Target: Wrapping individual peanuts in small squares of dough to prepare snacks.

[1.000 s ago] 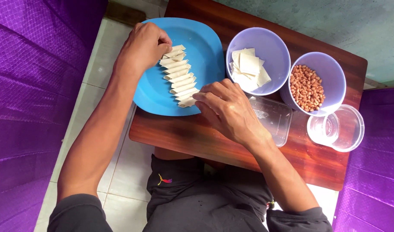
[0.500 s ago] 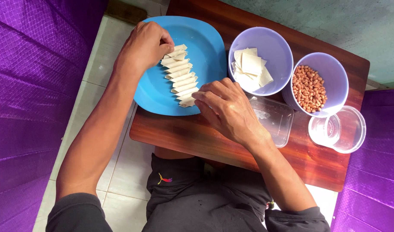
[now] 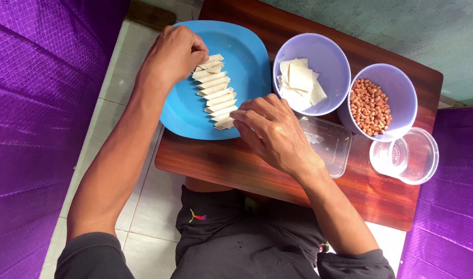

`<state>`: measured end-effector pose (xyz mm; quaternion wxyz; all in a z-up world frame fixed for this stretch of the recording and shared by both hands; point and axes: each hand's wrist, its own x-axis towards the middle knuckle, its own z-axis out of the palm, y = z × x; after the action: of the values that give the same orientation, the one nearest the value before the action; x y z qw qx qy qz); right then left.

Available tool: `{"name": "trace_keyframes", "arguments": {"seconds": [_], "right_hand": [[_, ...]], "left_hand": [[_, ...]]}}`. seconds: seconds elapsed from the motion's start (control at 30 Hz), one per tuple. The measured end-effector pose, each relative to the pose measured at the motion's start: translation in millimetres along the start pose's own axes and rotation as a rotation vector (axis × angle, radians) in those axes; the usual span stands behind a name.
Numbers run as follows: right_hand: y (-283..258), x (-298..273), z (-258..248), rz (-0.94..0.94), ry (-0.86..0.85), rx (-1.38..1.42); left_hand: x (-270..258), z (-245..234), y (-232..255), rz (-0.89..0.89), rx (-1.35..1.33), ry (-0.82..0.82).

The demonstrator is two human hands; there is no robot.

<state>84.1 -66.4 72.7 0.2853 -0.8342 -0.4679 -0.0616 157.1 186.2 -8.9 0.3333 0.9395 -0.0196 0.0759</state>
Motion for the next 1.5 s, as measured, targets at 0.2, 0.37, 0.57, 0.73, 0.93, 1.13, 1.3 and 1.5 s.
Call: {"name": "trace_keyframes", "arguments": {"seconds": [0.2, 0.37, 0.57, 0.73, 0.93, 1.13, 1.3, 1.5], "right_hand": [[2.2, -3.3, 0.1, 0.005, -0.005, 0.002], [0.8, -8.6, -14.7, 0.01, 0.024, 0.035], [41.6, -50.5, -67.4, 0.279, 0.311, -0.041], [70.5, -75.5, -75.7, 0.344, 0.441, -0.175], [94.7, -93.3, -55.7, 0.443, 0.659, 0.049], [105.2, -99.5, -57.3, 0.266, 0.739, 0.093], [103.7, -102.7, -62.0, 0.272, 0.729, 0.098], [103.9, -102.4, -62.3, 0.242, 0.818, 0.107]], "left_hand": [[2.1, 5.3, -4.4, 0.01, 0.002, -0.011], [-2.5, -5.7, 5.8, 0.025, 0.039, -0.005], [-8.8, -18.9, 60.9, 0.259, -0.035, -0.007], [2.9, 3.7, 134.1, 0.548, -0.179, -0.007], [35.0, 65.8, 160.4, 0.47, -0.05, -0.191], [53.0, 97.2, 149.2, 0.32, 0.216, -0.475], [58.6, 97.5, 154.3, 0.262, 0.256, -0.499], [58.2, 71.4, 157.1, 0.4, 0.09, -0.338]]}}
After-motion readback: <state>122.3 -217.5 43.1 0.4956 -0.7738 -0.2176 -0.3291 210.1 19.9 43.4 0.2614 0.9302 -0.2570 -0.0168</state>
